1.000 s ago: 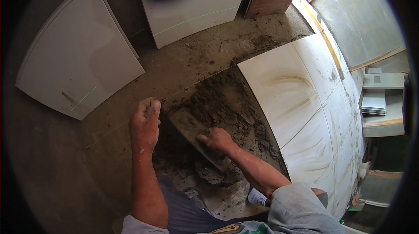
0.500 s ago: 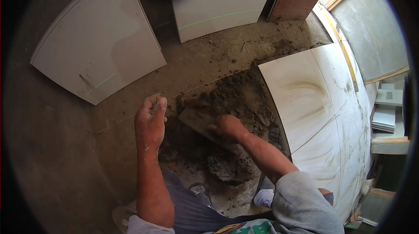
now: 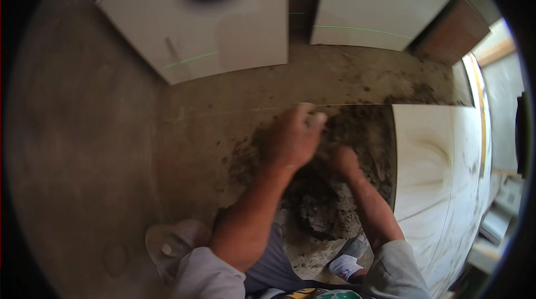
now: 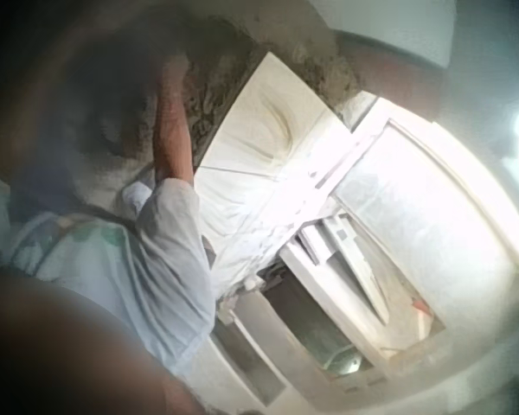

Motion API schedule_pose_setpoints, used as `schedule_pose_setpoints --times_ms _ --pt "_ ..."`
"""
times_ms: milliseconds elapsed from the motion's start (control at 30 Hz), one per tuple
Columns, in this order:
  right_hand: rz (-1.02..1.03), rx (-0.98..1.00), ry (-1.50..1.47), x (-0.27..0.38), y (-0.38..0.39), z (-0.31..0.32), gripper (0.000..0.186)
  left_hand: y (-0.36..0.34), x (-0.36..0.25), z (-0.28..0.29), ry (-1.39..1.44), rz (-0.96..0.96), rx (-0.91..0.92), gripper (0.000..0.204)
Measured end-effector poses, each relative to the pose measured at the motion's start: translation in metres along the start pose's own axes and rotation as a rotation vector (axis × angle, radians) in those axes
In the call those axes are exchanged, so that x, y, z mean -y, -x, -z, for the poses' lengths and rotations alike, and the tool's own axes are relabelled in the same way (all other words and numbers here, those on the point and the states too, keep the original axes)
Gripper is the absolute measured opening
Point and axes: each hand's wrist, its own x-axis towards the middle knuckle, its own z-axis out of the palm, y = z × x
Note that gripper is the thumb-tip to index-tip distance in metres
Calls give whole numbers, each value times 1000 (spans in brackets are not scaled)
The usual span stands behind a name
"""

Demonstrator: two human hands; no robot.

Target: The recorder is spreading mortar and smoothing it with a trowel to prepare for laying floor tiles.

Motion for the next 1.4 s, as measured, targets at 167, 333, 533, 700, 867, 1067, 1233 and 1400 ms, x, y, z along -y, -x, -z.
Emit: schedule_pose_setpoints --times_ms 167,333,533,700,867,1067,1233,1400 --pt "-23 -63 30 -8 33 48 50 -2 -1 -8 7 46 106 44" --pt "-142 85 -282 -50 120 53 48 -27 25 9 136 102 91 44" --pt "-521 157 -608 -82 252 26 43 -32 -1 -44 149 127 228 44" --pt "-245 400 -414 -16 256 -63 50 -35 -10 -63 252 117 350 40" --pt "-471 -28 -542 -9 236 -128 54 -35 -7 -85 339 56 284 34" --pt "-581 -175 -539 -83 229 -120 54 -36 -23 -95 357 137 277 31" --pt "-602 -191 -528 -134 208 -111 56 -22 -31 -102 226 94 371 35" --pt "-642 -207 -612 -164 204 -109 58 -17 -37 -85 204 135 357 39"
